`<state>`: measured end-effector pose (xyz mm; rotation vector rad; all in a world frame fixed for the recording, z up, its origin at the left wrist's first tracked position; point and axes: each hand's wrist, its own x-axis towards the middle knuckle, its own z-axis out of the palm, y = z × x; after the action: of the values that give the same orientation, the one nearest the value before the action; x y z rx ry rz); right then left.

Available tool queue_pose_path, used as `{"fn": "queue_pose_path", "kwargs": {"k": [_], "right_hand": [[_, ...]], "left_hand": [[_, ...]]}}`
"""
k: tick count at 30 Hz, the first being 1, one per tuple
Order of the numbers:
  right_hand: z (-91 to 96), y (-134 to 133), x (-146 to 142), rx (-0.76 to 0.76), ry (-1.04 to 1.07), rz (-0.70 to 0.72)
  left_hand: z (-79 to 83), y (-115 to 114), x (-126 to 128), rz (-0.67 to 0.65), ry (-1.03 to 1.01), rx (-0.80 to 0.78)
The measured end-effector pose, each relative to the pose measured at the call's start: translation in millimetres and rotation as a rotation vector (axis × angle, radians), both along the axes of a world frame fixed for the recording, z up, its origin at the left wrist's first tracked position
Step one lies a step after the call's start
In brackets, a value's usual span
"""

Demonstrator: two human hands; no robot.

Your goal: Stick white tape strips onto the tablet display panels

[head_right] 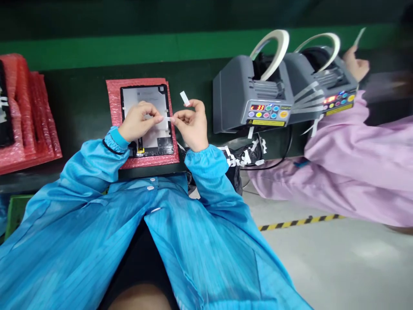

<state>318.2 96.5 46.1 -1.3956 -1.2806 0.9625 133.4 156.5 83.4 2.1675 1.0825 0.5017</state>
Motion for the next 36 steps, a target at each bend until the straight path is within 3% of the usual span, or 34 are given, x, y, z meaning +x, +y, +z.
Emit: {"fn": "queue_pose_path", "kwargs": {"k": [4, 9, 14, 20, 25, 33, 36], "right_hand": [[-6.2, 8, -1, -0.057, -0.035, 0.016], [-27.1, 18, -1, -0.125, -0.072, -0.018], [-43.1, 21, -1, -0.158, -0.116, -0.035], [-45.3, 23, -2, -0.165, -0.109, -0.033], [-43.6, 24, -4, -0.181, -0.089, -0.049], [-37.4, 29, 8, -0.268, -0.153, 0.003], [-34.8, 33, 19, -0.286, -0.127, 0.059]], "left_hand": [[-6.7, -2, 6, 0.063, 0.061, -0.003], [-12.3, -8, 20, 0.176, 0.279, 0.032], [-8.5, -10, 28, 0.174, 0.415, -0.008], [-2.1, -11, 30, 0.158, 0.489, -0.029], [-6.7, -11, 29, 0.163, 0.432, -0.021], [-43.9, 0, 23, 0.184, 0.177, 0.047], [-46.9, 9, 16, 0.201, 0.164, 0.044]]}}
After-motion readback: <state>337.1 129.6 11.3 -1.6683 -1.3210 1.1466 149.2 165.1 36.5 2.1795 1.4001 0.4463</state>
